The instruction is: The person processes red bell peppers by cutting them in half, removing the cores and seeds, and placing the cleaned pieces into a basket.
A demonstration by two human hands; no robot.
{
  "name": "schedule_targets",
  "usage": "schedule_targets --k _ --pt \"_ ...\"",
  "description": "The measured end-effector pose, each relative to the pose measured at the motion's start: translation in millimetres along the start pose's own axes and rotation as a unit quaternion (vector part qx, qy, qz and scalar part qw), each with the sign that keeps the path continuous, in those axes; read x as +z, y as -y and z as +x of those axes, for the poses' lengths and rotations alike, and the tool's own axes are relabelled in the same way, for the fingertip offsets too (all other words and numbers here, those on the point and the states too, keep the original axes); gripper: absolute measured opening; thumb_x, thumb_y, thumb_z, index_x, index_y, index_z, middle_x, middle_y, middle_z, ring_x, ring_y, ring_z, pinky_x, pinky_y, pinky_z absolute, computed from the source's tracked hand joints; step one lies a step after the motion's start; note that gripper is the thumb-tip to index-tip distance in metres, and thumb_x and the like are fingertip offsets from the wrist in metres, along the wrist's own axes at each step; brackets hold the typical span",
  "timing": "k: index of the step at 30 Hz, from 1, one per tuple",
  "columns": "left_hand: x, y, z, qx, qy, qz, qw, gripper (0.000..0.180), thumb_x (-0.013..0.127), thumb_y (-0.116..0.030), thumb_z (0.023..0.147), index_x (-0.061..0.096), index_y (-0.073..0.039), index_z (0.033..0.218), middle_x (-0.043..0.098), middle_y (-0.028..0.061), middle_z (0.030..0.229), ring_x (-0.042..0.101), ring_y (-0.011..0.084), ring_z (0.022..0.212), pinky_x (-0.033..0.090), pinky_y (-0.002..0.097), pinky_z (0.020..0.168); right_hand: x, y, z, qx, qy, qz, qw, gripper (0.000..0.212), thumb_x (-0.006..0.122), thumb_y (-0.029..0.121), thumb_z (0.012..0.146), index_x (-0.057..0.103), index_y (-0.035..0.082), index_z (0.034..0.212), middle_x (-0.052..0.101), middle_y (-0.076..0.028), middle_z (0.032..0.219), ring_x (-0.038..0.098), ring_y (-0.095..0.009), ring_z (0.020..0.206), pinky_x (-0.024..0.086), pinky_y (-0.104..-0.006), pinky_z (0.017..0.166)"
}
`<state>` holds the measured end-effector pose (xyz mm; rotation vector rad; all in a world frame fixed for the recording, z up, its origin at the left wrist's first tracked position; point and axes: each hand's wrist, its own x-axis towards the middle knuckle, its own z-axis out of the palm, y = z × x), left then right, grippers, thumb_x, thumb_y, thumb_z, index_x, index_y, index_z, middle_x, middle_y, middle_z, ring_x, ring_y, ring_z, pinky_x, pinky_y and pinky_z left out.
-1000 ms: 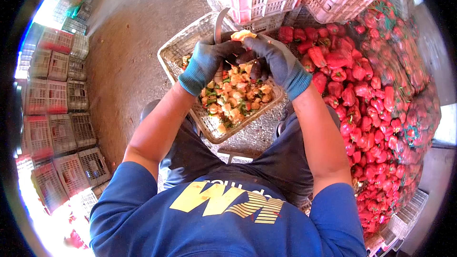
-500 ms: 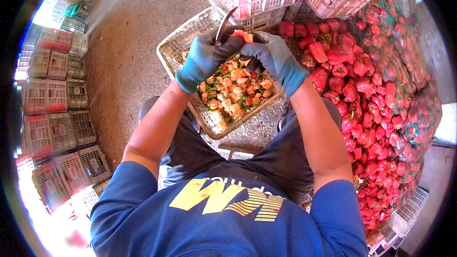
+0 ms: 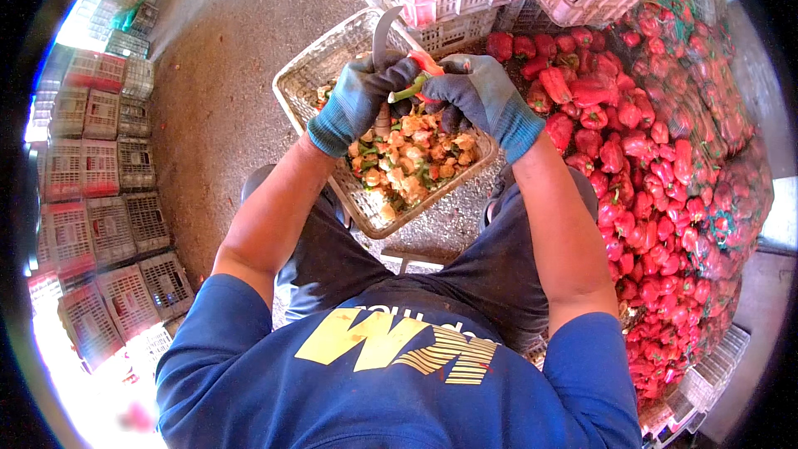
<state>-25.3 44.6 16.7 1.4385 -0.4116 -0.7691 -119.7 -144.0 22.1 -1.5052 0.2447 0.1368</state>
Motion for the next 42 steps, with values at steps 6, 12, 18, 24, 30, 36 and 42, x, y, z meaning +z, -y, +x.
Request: schedule_targets --k 6,12,18,24,30,36,42 --pt "-2.4 7.7 2.5 -0.034 0.009 -0.007 0.999 0.048 0.061 -0.046 0.103 0.070 -0.001 0.116 0.064 0.0068 0.071 0.057 0.0139 0.049 0.044 0.0265 0.042 -3.5 2.7 -1.9 -0.010 0.019 -0.009 1.000 0.035 0.076 0.029 0.089 0.071 -0.003 0.102 0.071 -0.009 0.082 0.064 -0.015 0.051 0.052 -0.0270 0.046" --pt "11.8 20.4 13.2 -0.007 -0.121 -0.096 0.988 0.038 0.067 -0.037 0.102 0.071 -0.001 0.114 0.067 0.0062 0.075 0.059 0.0136 0.052 0.048 0.0269 0.047 11.6 -2.5 7.4 -0.020 -0.081 -0.013 0.996 0.047 0.079 0.045 0.088 0.073 0.005 0.111 0.073 -0.006 0.090 0.066 -0.012 0.058 0.053 -0.0270 0.051" --pt "17.3 24.4 22.0 0.028 -0.152 -0.129 0.979 0.030 0.076 -0.026 0.097 0.070 0.001 0.109 0.069 0.0044 0.083 0.066 0.0151 0.069 0.057 0.0295 0.057 18.7 -27.2 27.0 -0.165 -0.106 -0.081 0.977 0.059 0.077 0.054 0.089 0.070 0.009 0.125 0.075 -0.003 0.098 0.066 -0.007 0.070 0.053 -0.0254 0.058" --pt "3.4 40.4 24.2 0.142 -0.113 -0.030 0.983 0.033 0.072 -0.024 0.100 0.069 0.004 0.118 0.072 0.0057 0.098 0.068 0.0127 0.080 0.058 0.0277 0.069 30.2 8.2 8.1 -0.020 -0.052 -0.014 0.998 0.049 0.079 0.042 0.089 0.070 0.010 0.125 0.073 -0.001 0.091 0.065 -0.009 0.066 0.052 -0.0250 0.056" --pt "-1.2 14.9 7.9 0.085 -0.026 0.110 0.990 0.036 0.072 -0.019 0.099 0.066 0.008 0.123 0.074 0.0077 0.102 0.067 0.0103 0.082 0.057 0.0268 0.074 17.1 -9.3 10.5 0.040 0.003 0.028 0.999 0.036 0.071 0.027 0.090 0.069 0.009 0.121 0.066 0.000 0.081 0.059 -0.008 0.057 0.045 -0.0234 0.050" --pt "-8.5 28.7 13.1 0.135 0.015 0.085 0.987 0.034 0.073 -0.025 0.100 0.069 0.004 0.118 0.073 0.0052 0.090 0.066 0.0089 0.081 0.055 0.0279 0.071 18.9 3.1 0.2 0.053 0.033 0.035 0.997 0.021 0.065 0.020 0.085 0.065 0.004 0.099 0.059 0.000 0.070 0.056 -0.008 0.054 0.042 -0.0235 0.049" --pt "-12.8 9.8 14.6 0.108 0.055 0.160 0.980 0.036 0.069 -0.032 0.102 0.070 0.000 0.119 0.073 0.0044 0.084 0.065 0.0081 0.075 0.054 0.0267 0.066 4.4 -10.8 9.3 0.072 0.048 0.058 0.995 0.022 0.068 0.019 0.084 0.068 0.000 0.096 0.062 -0.003 0.069 0.054 -0.010 0.049 0.044 -0.0254 0.046"
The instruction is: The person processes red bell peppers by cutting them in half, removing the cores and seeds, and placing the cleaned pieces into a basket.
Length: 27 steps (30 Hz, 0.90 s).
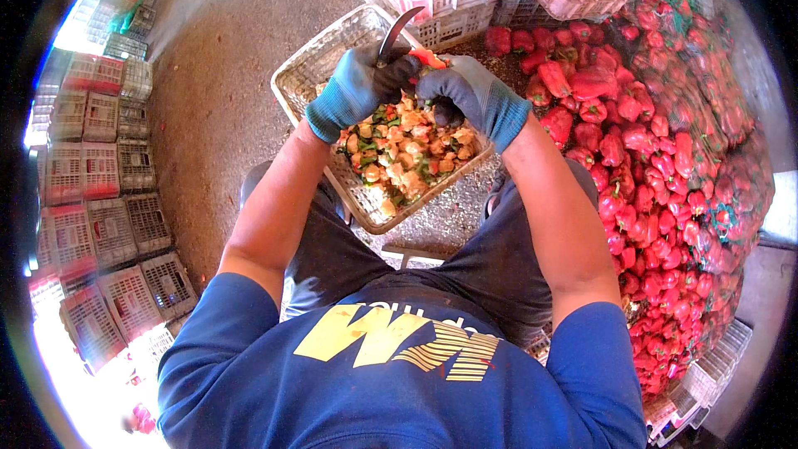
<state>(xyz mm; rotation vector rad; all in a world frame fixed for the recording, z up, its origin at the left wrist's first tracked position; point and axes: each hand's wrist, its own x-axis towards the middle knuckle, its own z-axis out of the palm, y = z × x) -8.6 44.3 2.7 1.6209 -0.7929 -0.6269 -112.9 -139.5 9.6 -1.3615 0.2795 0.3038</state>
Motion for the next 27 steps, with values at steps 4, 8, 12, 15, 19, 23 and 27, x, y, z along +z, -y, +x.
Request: schedule_targets --k 4,8,12,15,19,23,27 --pt "-3.9 -11.2 -1.6 -0.054 0.023 0.009 0.998 0.039 0.068 -0.036 0.102 0.071 -0.001 0.119 0.072 0.0041 0.081 0.065 0.0072 0.071 0.052 0.0249 0.062 -1.7 0.6 -4.2 0.006 0.016 -0.024 1.000 0.022 0.068 0.023 0.084 0.068 0.001 0.085 0.060 -0.002 0.065 0.054 -0.010 0.049 0.042 -0.0244 0.046" --pt "-9.0 -7.2 1.0 -0.078 0.054 -0.006 0.995 0.039 0.068 -0.038 0.102 0.073 -0.002 0.117 0.072 0.0040 0.080 0.064 0.0078 0.070 0.053 0.0258 0.063 -5.8 -4.5 -3.3 0.014 0.001 -0.037 0.999 0.023 0.069 0.025 0.084 0.069 0.002 0.081 0.058 -0.001 0.063 0.053 -0.010 0.048 0.040 -0.0246 0.045" --pt "-5.0 9.5 5.8 0.121 -0.001 0.119 0.986 0.042 0.070 -0.039 0.101 0.072 -0.001 0.118 0.073 0.0041 0.084 0.065 0.0093 0.075 0.055 0.0277 0.070 -4.7 -7.3 -1.4 0.022 -0.026 -0.023 0.999 0.023 0.069 0.025 0.084 0.069 0.002 0.082 0.058 -0.001 0.063 0.052 -0.009 0.047 0.040 -0.0245 0.044" --pt "5.8 3.8 -0.6 0.141 -0.015 0.080 0.987 0.039 0.070 -0.036 0.101 0.072 0.000 0.117 0.073 0.0044 0.087 0.064 0.0096 0.079 0.055 0.0285 0.074 -6.0 -7.0 -4.5 0.030 -0.016 -0.047 0.998 0.022 0.071 0.024 0.084 0.069 0.002 0.082 0.059 -0.001 0.063 0.052 -0.009 0.046 0.041 -0.0240 0.044" --pt "10.4 8.7 -1.0 0.083 -0.014 0.010 0.996 0.032 0.070 -0.030 0.102 0.073 0.000 0.114 0.071 0.0022 0.087 0.062 0.0089 0.079 0.054 0.0284 0.073 1.0 10.4 -14.6 0.037 -0.012 -0.088 0.995 0.020 0.073 0.022 0.082 0.068 0.002 0.084 0.060 -0.001 0.064 0.054 -0.009 0.047 0.042 -0.0245 0.044" --pt "10.0 3.2 -1.0 -0.019 -0.007 -0.061 0.998 0.031 0.071 -0.030 0.101 0.074 -0.001 0.112 0.068 0.0005 0.081 0.060 0.0070 0.072 0.052 0.0257 0.065 2.0 5.7 -13.4 0.020 -0.024 -0.100 0.995 0.020 0.072 0.022 0.081 0.069 0.003 0.086 0.061 -0.001 0.065 0.057 -0.009 0.047 0.043 -0.0249 0.043" --pt "8.7 6.3 2.4 -0.075 -0.034 -0.095 0.992 0.031 0.072 -0.030 0.100 0.075 -0.001 0.112 0.065 -0.0001 0.078 0.058 0.0058 0.066 0.048 0.0237 0.059 0.1 3.0 -10.4 -0.001 -0.020 -0.099 0.995 0.022 0.071 0.021 0.081 0.070 0.003 0.093 0.063 -0.002 0.067 0.058 -0.010 0.047 0.046 -0.0253 0.044"
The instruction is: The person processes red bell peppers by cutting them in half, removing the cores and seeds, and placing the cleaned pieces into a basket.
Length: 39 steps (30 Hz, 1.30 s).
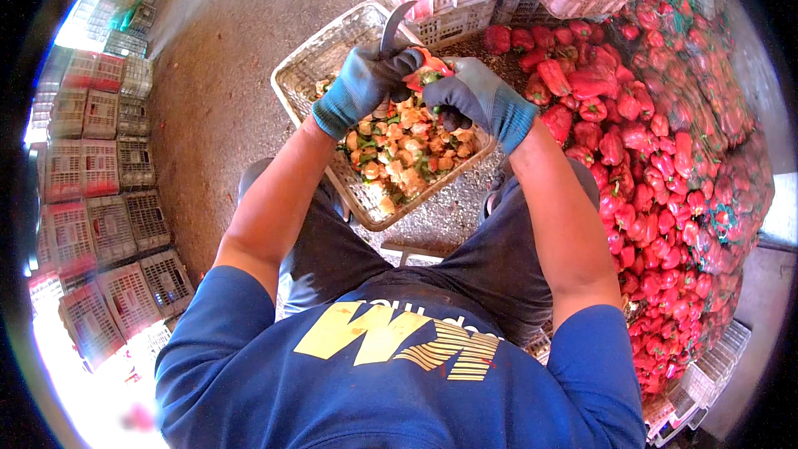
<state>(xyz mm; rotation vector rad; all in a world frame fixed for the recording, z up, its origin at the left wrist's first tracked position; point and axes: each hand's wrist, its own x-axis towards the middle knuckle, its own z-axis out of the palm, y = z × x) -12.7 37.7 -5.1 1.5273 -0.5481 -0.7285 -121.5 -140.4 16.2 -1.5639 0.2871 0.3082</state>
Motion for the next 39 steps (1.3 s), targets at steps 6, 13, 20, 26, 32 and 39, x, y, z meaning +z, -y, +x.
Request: schedule_targets --k 6,13,20,26,32,39 --pt "-3.6 4.2 0.2 0.064 -0.014 0.063 0.996 0.038 0.074 -0.035 0.098 0.075 0.001 0.110 0.070 0.0009 0.080 0.062 0.0101 0.067 0.052 0.0280 0.062 -3.5 -3.6 9.5 0.020 0.002 -0.025 0.999 0.027 0.070 0.018 0.084 0.071 0.002 0.106 0.070 -0.007 0.075 0.064 -0.017 0.054 0.053 -0.0318 0.049" --pt "-17.4 31.6 6.9 0.207 -0.034 0.101 0.973 0.026 0.072 -0.021 0.100 0.075 0.000 0.113 0.074 0.0067 0.091 0.067 0.0125 0.075 0.056 0.0271 0.069 -3.0 -10.8 18.6 0.036 -0.024 -0.216 0.975 0.029 0.071 0.019 0.087 0.069 0.002 0.111 0.070 -0.009 0.077 0.065 -0.018 0.057 0.054 -0.0339 0.052" --pt "-14.8 -10.3 5.3 -0.012 -0.104 -0.055 0.993 0.035 0.067 -0.032 0.103 0.071 -0.003 0.122 0.074 0.0064 0.096 0.071 0.0139 0.068 0.054 0.0269 0.055 -5.8 3.5 3.6 -0.024 -0.062 0.084 0.994 0.034 0.072 0.034 0.089 0.070 0.004 0.105 0.069 -0.004 0.078 0.064 -0.015 0.054 0.048 -0.0284 0.046" --pt "-1.7 2.6 4.6 -0.021 -0.088 -0.085 0.992 0.036 0.063 -0.036 0.104 0.068 -0.004 0.121 0.077 0.0104 0.102 0.073 0.0163 0.074 0.054 0.0269 0.058 -0.5 -2.2 12.1 -0.024 -0.113 0.079 0.990 0.052 0.065 0.057 0.095 0.069 0.008 0.111 0.072 -0.006 0.082 0.062 -0.013 0.051 0.044 -0.0255 0.045" --pt "13.4 -2.5 -0.4 0.029 -0.084 -0.071 0.993 0.043 0.071 -0.039 0.099 0.068 -0.003 0.125 0.073 0.0046 0.100 0.071 0.0143 0.076 0.053 0.0255 0.061 5.3 -6.0 14.7 -0.052 -0.113 0.047 0.991 0.061 0.059 0.065 0.096 0.068 0.008 0.115 0.072 -0.007 0.081 0.061 -0.013 0.049 0.045 -0.0266 0.044" --pt "2.3 -3.7 0.1 -0.010 -0.081 -0.050 0.995 0.039 0.076 -0.032 0.096 0.072 -0.001 0.117 0.073 0.0056 0.093 0.070 0.0142 0.068 0.055 0.0254 0.059 10.8 -2.1 14.8 -0.031 -0.086 -0.001 0.996 0.064 0.057 0.067 0.097 0.067 0.006 0.116 0.070 -0.008 0.075 0.062 -0.013 0.050 0.047 -0.0270 0.045"
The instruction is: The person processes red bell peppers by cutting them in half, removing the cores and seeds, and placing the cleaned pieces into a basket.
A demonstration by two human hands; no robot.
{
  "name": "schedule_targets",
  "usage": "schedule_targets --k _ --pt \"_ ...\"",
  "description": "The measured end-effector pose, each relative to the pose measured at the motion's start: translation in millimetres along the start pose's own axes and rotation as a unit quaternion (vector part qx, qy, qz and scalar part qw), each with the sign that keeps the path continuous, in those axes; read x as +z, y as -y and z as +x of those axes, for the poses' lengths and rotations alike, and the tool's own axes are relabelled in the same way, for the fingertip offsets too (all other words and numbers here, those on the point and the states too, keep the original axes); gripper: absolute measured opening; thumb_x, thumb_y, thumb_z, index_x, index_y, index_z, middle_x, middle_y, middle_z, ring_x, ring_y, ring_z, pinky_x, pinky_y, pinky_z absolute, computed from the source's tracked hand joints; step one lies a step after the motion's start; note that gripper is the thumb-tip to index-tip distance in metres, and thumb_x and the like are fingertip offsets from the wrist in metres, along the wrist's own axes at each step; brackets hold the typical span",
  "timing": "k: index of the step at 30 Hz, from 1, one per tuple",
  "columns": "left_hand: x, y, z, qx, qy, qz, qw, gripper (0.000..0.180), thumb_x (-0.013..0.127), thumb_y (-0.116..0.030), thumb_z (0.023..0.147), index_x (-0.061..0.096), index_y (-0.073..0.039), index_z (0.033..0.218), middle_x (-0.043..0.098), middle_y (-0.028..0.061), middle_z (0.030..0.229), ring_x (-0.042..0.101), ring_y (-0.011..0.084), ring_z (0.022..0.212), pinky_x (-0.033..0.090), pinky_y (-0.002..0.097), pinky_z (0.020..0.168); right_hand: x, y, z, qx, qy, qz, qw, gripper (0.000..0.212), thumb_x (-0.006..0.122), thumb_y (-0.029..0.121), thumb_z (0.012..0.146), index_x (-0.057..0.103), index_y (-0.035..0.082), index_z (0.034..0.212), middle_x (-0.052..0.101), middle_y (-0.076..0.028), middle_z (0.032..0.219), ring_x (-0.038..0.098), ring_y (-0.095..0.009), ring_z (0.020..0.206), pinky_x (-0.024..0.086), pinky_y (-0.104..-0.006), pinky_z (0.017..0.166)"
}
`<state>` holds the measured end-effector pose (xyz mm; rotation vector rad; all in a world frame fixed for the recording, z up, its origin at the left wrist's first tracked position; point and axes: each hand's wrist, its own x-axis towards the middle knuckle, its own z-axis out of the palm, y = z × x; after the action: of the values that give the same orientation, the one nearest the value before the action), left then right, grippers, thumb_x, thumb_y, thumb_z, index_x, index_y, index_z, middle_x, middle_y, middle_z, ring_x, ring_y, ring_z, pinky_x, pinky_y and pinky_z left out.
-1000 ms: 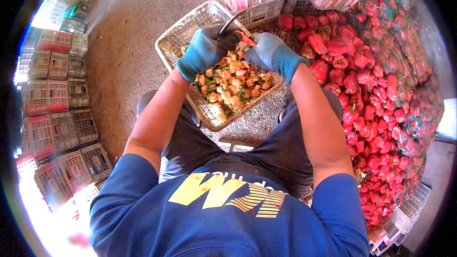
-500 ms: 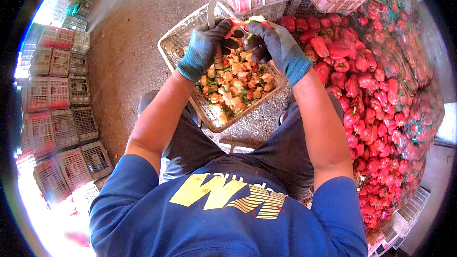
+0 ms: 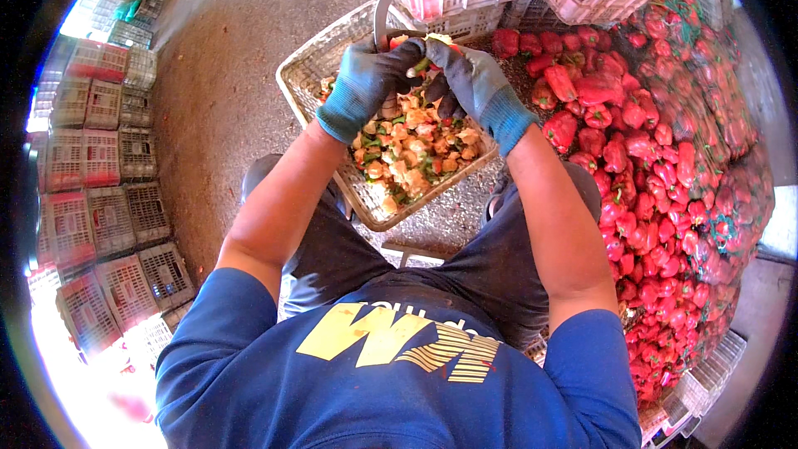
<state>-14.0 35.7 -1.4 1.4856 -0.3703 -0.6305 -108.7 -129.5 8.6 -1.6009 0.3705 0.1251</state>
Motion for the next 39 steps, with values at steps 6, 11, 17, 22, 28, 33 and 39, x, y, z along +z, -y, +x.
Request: schedule_targets --k 6,11,17,22,28,33,39 --pt "-9.7 -11.9 -0.8 -0.017 -0.011 0.016 1.000 0.034 0.075 -0.031 0.096 0.074 0.000 0.112 0.072 0.0059 0.084 0.065 0.0120 0.059 0.052 0.0257 0.053 -3.1 4.4 0.3 -0.023 -0.059 -0.011 0.998 0.054 0.073 0.051 0.094 0.067 0.002 0.117 0.069 -0.006 0.079 0.063 -0.013 0.052 0.049 -0.0266 0.048" --pt "-5.7 -28.7 -11.7 -0.069 0.025 0.062 0.995 0.035 0.076 -0.032 0.094 0.074 0.000 0.110 0.072 0.0047 0.081 0.062 0.0103 0.055 0.049 0.0236 0.050 -7.5 10.0 -2.0 -0.069 -0.055 0.017 0.996 0.038 0.079 0.033 0.091 0.069 0.005 0.116 0.066 -0.002 0.081 0.063 -0.010 0.056 0.047 -0.0245 0.047" --pt "-8.6 -24.2 -13.4 -0.072 0.091 0.070 0.991 0.028 0.064 -0.017 0.102 0.069 0.003 0.121 0.071 0.0051 0.084 0.063 0.0085 0.061 0.052 0.0254 0.054 -19.8 8.9 -10.1 -0.032 0.015 0.056 0.998 0.034 0.073 0.034 0.094 0.069 0.007 0.115 0.068 -0.004 0.084 0.066 -0.013 0.057 0.048 -0.0242 0.047" --pt "-15.0 -3.8 -6.3 0.009 0.096 0.006 0.995 0.029 0.059 -0.018 0.106 0.066 0.003 0.124 0.071 0.0042 0.084 0.066 0.0104 0.066 0.054 0.0265 0.060 -26.7 2.5 -7.8 -0.042 0.059 0.109 0.991 0.035 0.066 0.035 0.097 0.068 0.006 0.117 0.069 -0.005 0.089 0.068 -0.015 0.062 0.053 -0.0263 0.053" --pt "0.1 -8.4 -3.8 -0.006 0.040 -0.040 0.998 0.033 0.063 -0.034 0.104 0.069 -0.002 0.112 0.071 0.0071 0.082 0.065 0.0135 0.058 0.051 0.0277 0.055 -16.3 -22.8 13.6 -0.069 0.002 0.272 0.960 0.032 0.063 0.031 0.098 0.068 0.004 0.114 0.069 -0.006 0.090 0.069 -0.015 0.070 0.053 -0.0261 0.057" --pt "8.4 -6.9 -9.0 -0.016 0.008 -0.019 1.000 0.039 0.069 -0.035 0.100 0.069 0.000 0.117 0.071 0.0110 0.082 0.063 0.0173 0.049 0.052 0.0297 0.047 -15.9 -29.4 17.7 -0.095 -0.041 0.269 0.958 0.029 0.063 0.030 0.098 0.069 0.004 0.110 0.068 -0.006 0.086 0.065 -0.014 0.065 0.052 -0.0265 0.057" --pt "5.7 -12.6 -12.3 -0.054 0.033 -0.007 0.998 0.034 0.068 -0.031 0.101 0.068 0.001 0.115 0.070 0.0104 0.081 0.066 0.0166 0.059 0.052 0.0292 0.048 -12.1 -25.9 16.5 -0.073 -0.049 0.255 0.963 0.029 0.063 0.029 0.099 0.068 0.002 0.109 0.068 -0.007 0.084 0.063 -0.015 0.064 0.053 -0.0269 0.059"
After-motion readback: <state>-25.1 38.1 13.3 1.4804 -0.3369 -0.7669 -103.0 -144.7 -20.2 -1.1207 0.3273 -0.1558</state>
